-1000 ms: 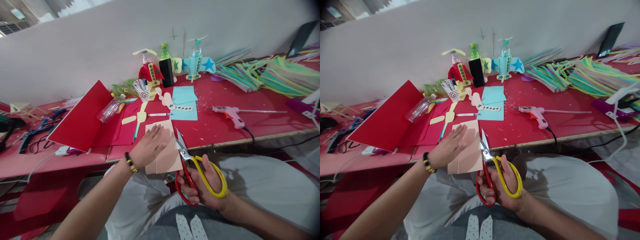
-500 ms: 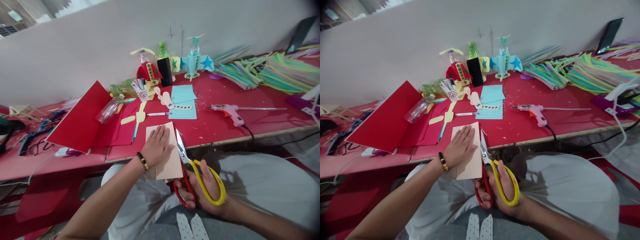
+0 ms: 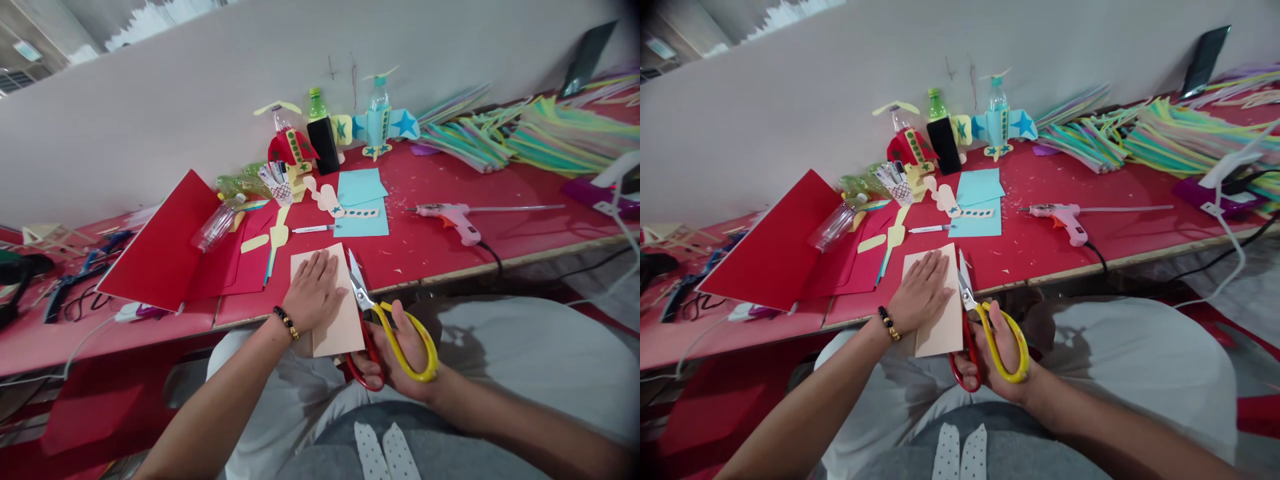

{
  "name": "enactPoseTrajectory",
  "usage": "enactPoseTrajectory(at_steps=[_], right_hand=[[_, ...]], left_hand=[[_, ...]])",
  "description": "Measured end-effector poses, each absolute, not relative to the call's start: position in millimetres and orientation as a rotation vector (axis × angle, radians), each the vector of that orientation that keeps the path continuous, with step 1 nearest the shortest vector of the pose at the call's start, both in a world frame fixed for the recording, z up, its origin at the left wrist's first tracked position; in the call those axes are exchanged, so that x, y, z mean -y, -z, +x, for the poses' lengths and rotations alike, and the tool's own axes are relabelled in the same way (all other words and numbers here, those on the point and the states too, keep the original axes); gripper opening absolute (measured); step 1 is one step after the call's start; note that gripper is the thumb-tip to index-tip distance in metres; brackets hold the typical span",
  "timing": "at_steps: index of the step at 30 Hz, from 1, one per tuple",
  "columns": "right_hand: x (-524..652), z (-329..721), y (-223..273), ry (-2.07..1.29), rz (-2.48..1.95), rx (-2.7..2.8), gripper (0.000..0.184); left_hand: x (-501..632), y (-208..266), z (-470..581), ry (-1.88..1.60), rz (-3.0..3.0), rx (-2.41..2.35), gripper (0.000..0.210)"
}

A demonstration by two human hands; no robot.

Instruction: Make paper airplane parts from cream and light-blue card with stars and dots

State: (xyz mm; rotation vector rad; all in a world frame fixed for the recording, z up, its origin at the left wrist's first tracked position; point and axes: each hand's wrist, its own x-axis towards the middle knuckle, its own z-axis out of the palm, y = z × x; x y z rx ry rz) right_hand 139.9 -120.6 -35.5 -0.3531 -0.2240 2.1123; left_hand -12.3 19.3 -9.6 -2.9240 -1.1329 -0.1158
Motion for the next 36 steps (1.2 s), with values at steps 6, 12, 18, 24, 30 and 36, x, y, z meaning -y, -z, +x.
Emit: enactPoseTrajectory(at_steps=[6, 12, 18, 24, 30, 36], right_hand=[[117.6, 147.1, 35.8, -2.128, -0.348, 0.141, 0.078], [109.4, 148.5, 26.2, -2.160, -0.407, 0.081, 0.074], [105.1, 149.1, 26.8, -2.152, -0.404, 0.083, 0.076], [100.2, 150.5, 27.9, -2.150, -0.339, 0.098, 0.078], [97.2, 155.0, 22.3, -2.143, -0.389, 0.094, 0.078], [100.2, 163.0, 16.9, -2.079, -0.522, 0.206, 0.074]], left_hand=[[-19.0, 10.0, -12.7, 0.137, -2.918, 1.122, 0.064], [-18.2, 8.7, -12.2, 0.143, -2.924, 1.109, 0.062], [-17.9, 8.3, -14.0, 0.141, -2.948, 1.065, 0.062], [-18.1, 6.9, -13.9, 0.130, -2.954, 1.058, 0.063], [-17.5, 4.1, -15.0, 0.107, -2.982, 1.036, 0.063], [-19.0, 2.1, -19.8, 0.073, -3.027, 0.977, 0.062]])
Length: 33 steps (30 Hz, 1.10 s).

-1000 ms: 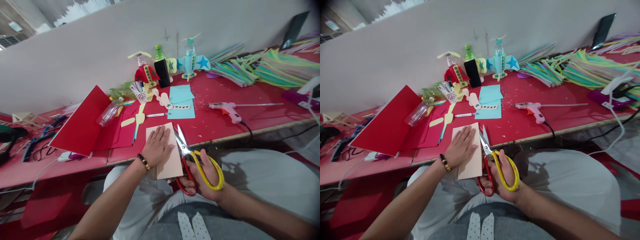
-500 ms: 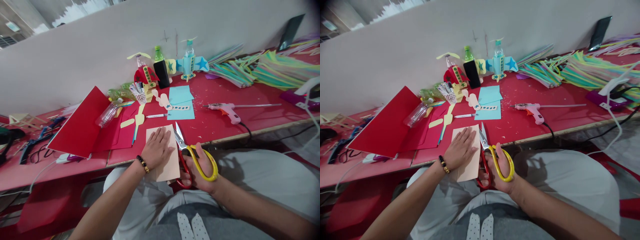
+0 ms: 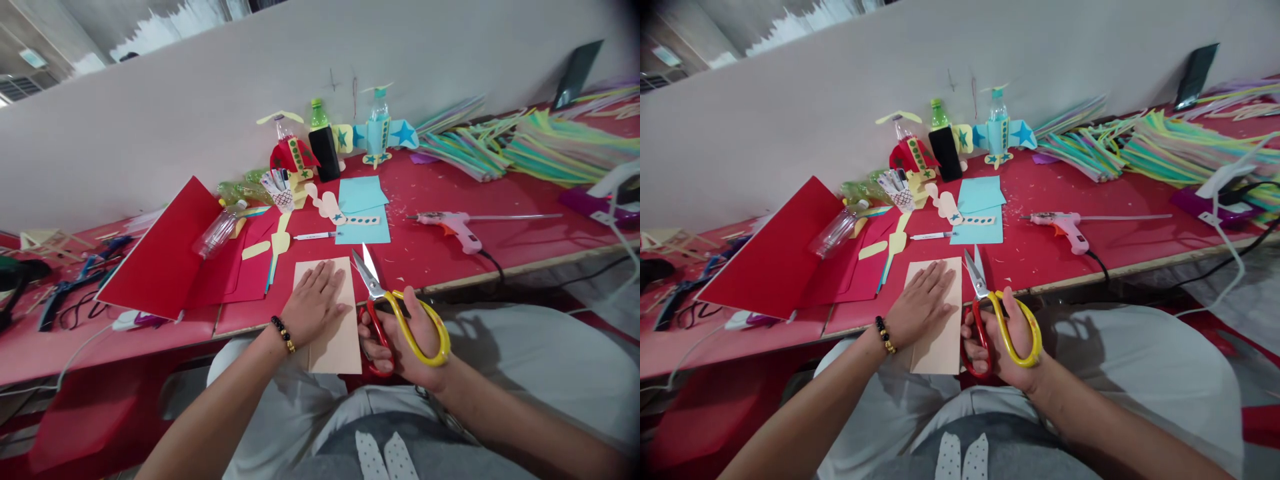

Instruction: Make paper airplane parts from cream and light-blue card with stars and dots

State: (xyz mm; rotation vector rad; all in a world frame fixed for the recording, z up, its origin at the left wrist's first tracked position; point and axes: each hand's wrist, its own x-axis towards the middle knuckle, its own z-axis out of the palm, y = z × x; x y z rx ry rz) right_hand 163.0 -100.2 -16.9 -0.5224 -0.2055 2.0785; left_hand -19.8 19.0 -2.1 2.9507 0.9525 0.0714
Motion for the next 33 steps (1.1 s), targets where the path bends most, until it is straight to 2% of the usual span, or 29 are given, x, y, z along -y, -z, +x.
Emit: enactPoseTrajectory(at_steps=[2, 7, 11, 13, 17, 21, 24, 28, 33], right_hand=[[107.4, 163.8, 25.2, -1.949, -0.711, 0.352, 0.070], [116.1, 158.0, 56.0, -1.447, -1.140, 0.605, 0.036], [106.6, 144.5, 61.2, -1.288, -1.194, 0.634, 0.042], [102.9, 136.2, 60.7, -1.262, -1.196, 0.650, 0.043], [104.8, 127.1, 66.0, -1.273, -1.191, 0.663, 0.033], [112.5, 132.7, 69.3, -1.290, -1.176, 0.653, 0.031], [117.2, 137.8, 66.8, -1.323, -1.156, 0.641, 0.032], [121.1, 139.3, 64.1, -1.369, -1.142, 0.656, 0.032], [122.6, 143.5, 63.6, -1.376, -1.152, 0.682, 0.036]], left_hand=[[-20.8, 2.9, -21.2, -0.082, 2.937, -0.950, 0.062], [-23.1, 7.0, -22.4, -0.170, 2.892, -0.991, 0.056], [-21.5, 11.0, -17.1, -0.240, 2.870, -1.023, 0.054], [-20.6, 10.8, -13.7, -0.276, 2.846, -1.026, 0.053], [-12.8, -1.0, -24.0, -0.498, 2.742, -1.131, 0.055], [15.0, -13.2, -65.5, -0.814, 2.292, -1.594, 0.031], [42.6, -6.3, -89.2, -0.728, 1.946, -1.685, 0.029], [63.0, 12.7, -87.6, -0.625, 1.530, -1.382, 0.034], [60.1, 10.5, -77.1, -0.598, 1.507, -1.382, 0.032]])
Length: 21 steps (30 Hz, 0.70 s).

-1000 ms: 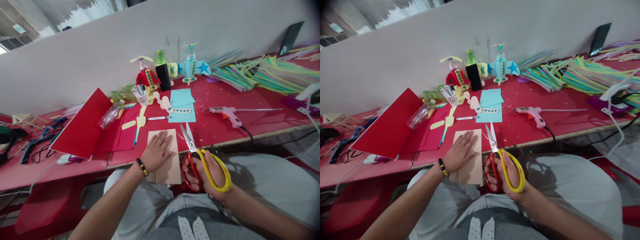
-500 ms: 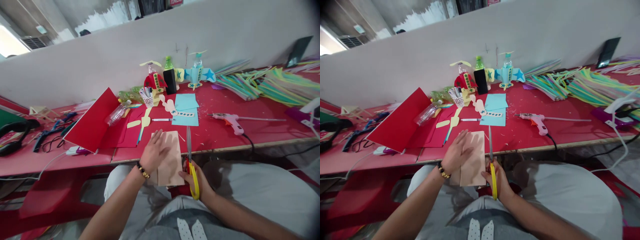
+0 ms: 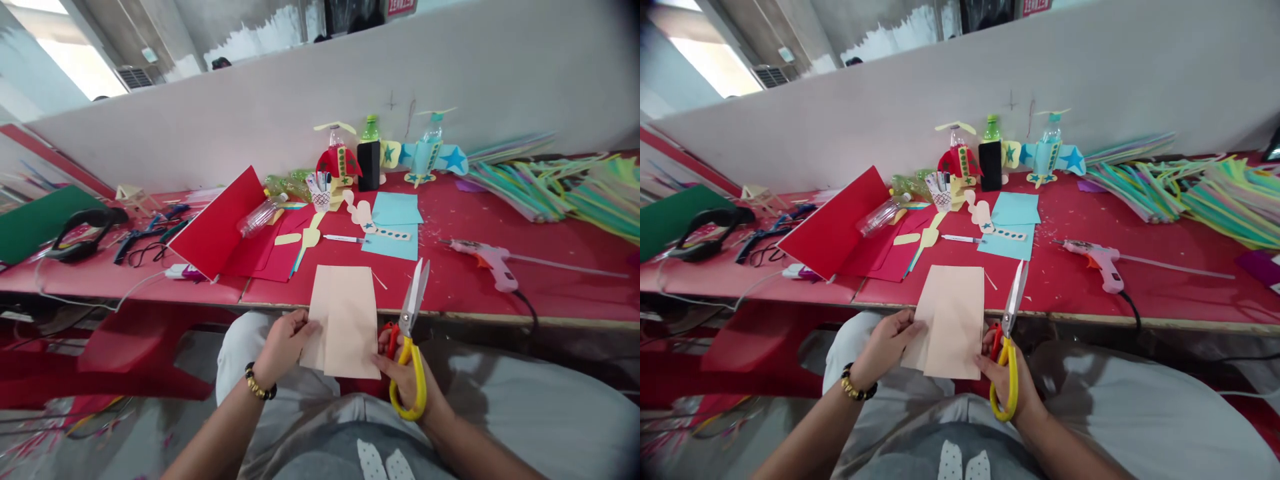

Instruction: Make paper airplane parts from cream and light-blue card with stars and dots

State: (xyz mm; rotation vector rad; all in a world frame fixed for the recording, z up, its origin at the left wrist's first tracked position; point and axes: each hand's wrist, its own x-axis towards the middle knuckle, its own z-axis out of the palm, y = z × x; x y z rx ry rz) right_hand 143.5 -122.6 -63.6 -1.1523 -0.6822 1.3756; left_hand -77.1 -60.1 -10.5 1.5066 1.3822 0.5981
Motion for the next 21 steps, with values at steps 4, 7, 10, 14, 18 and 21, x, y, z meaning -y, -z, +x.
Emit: enactPoseTrajectory(at_steps=[4, 7, 10, 14, 18, 21], right_hand=[[122.2, 147.8, 64.8, -1.368, -1.143, 0.691, 0.038], [121.9, 148.9, 65.8, -1.365, -1.140, 0.686, 0.037], [121.9, 149.2, 66.1, -1.375, -1.136, 0.694, 0.038], [122.1, 148.3, 66.3, -1.353, -1.151, 0.717, 0.039], [121.9, 145.0, 65.5, -1.387, -1.189, 0.735, 0.037], [119.8, 142.1, 61.6, -1.342, -1.205, 0.767, 0.038]], left_hand=[[61.0, -1.4, -71.5, -0.640, 1.666, -1.381, 0.031], [66.7, -4.2, -65.3, -0.631, 1.715, -1.395, 0.030], [72.6, -5.4, -61.6, -0.612, 1.734, -1.403, 0.030], [75.2, -12.5, -64.2, -0.648, 1.780, -1.481, 0.030], [72.2, -19.1, -68.9, -0.681, 1.828, -1.503, 0.030], [70.1, -18.0, -69.0, -0.708, 1.866, -1.471, 0.031]])
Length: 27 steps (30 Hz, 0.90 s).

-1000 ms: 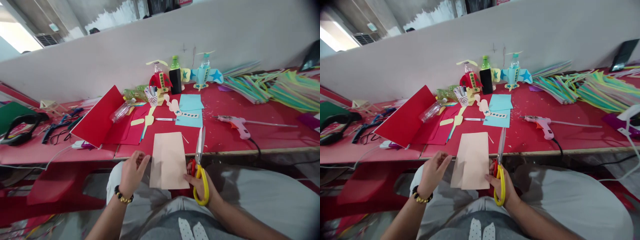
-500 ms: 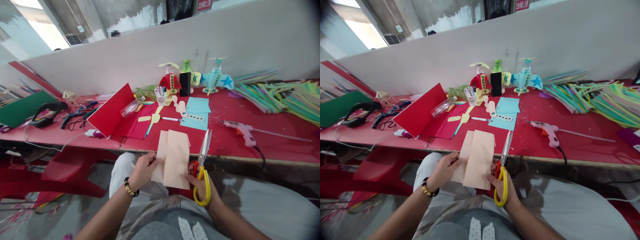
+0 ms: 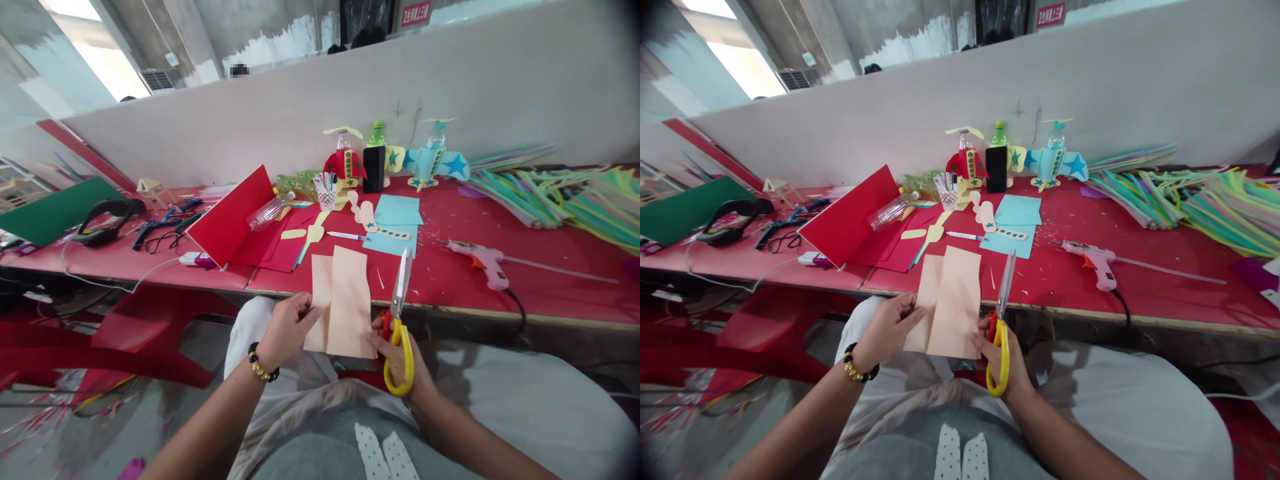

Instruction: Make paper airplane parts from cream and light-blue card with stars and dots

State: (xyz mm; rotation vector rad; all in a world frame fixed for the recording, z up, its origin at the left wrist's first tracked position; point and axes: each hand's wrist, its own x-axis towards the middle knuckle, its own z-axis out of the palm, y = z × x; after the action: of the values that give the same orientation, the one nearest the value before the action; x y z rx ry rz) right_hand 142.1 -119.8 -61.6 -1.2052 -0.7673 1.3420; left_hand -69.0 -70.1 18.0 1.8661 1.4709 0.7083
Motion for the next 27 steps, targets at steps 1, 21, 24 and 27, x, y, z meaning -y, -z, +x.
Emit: enactPoseTrajectory(at_steps=[1, 21, 24, 27], right_hand=[[118.9, 141.1, 59.8, -1.315, -1.213, 0.780, 0.038], [120.7, 123.0, 40.1, -1.046, -1.329, 1.049, 0.035], [119.2, 121.3, 40.8, -1.021, -1.317, 1.080, 0.034], [118.1, 120.4, 40.1, -1.016, -1.295, 1.103, 0.034]], left_hand=[[69.7, -16.6, -68.5, -0.716, 1.868, -1.455, 0.029], [68.9, 16.7, -53.7, -0.920, 1.002, -1.249, 0.049], [68.0, 13.8, -54.9, -0.914, 0.947, -1.187, 0.044], [67.7, 9.8, -54.9, -0.945, 0.929, -1.165, 0.041]])
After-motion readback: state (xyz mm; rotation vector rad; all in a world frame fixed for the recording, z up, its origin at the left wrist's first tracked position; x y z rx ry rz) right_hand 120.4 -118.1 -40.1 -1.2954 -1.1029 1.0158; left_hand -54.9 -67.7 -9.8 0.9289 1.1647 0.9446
